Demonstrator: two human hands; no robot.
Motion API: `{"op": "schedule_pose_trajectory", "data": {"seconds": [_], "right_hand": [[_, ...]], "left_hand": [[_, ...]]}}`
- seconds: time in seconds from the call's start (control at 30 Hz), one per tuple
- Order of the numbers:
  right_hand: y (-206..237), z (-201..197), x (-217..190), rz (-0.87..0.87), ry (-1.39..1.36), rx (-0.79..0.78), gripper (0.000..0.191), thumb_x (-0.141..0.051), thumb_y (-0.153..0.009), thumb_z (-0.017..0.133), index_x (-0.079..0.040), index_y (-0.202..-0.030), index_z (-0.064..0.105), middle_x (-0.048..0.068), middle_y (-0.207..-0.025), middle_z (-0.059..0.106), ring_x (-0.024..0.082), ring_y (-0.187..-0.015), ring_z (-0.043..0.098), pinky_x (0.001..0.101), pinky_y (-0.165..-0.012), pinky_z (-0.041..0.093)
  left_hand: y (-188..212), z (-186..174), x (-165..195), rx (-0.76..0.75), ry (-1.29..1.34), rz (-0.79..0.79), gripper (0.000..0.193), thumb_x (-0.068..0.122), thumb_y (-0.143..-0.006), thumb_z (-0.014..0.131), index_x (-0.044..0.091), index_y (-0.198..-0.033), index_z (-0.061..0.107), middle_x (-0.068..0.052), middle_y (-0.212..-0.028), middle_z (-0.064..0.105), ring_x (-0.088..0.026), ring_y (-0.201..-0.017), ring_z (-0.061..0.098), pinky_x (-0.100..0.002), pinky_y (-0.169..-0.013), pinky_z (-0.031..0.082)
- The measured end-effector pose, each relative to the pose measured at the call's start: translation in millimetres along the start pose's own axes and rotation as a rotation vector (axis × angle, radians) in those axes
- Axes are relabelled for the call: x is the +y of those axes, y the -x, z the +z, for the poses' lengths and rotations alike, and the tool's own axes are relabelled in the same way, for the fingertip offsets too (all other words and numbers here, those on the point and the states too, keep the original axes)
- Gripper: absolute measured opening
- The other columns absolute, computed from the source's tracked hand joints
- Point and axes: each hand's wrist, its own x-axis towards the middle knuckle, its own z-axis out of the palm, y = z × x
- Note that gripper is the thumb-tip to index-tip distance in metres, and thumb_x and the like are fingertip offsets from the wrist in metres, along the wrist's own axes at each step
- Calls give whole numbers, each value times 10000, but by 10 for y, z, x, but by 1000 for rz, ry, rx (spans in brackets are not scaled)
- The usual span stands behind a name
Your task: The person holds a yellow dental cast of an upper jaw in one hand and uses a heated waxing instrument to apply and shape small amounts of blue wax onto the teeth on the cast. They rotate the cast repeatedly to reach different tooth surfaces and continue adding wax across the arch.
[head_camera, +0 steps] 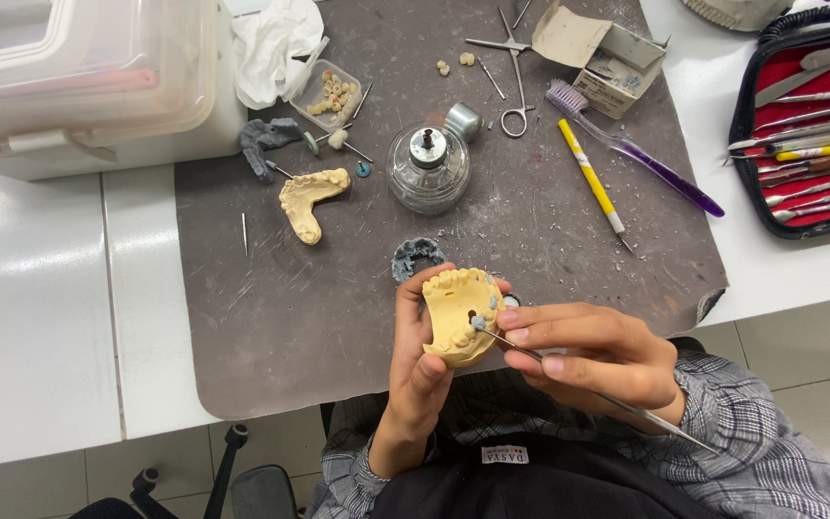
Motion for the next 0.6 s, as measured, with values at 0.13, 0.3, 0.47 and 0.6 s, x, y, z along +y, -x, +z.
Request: {"op": "schedule_pose_trajectory", "data": {"seconds": [0.13,0.3,0.47,0.6], "right_hand": [[-8,-35,-38,42,-30,-25,479,107,-841,811,-53,-1188,522,177,-1171,650,358,-1139,737,444,-994,668],[-25,-48,-78,62,-12,-62,479,93,-840,820,-52,-1188,524,184,-1181,659,365,-1143,735,451,-990,658],[-22,-33,-59,56,-31,-27,472,105,-848,809,-52,-1191,527,174,-1190,655,358,-1155,732,456,-1013,653],[4,-61,-46,38,-32,-45,476,108,-845,815,-51,-1193,531,174,-1191,651,374,-1165,724,469,-1024,644]], "left_hand": [[16,15,15,12,-49,9,959,579,-966,697,52,-1564,164,-330,-1536,437,-372,-1433,513,-493,-1226,432],[13,36,23,26,-55,22,966,573,-966,702,50,-1563,151,-327,-1543,435,-370,-1450,503,-490,-1242,418],[20,53,26,30,-72,35,968,573,-969,703,42,-1564,153,-320,-1535,441,-367,-1445,504,-491,-1236,424],[21,50,26,24,-86,41,966,571,-975,697,36,-1561,146,-316,-1533,445,-362,-1441,508,-483,-1240,425]]}}
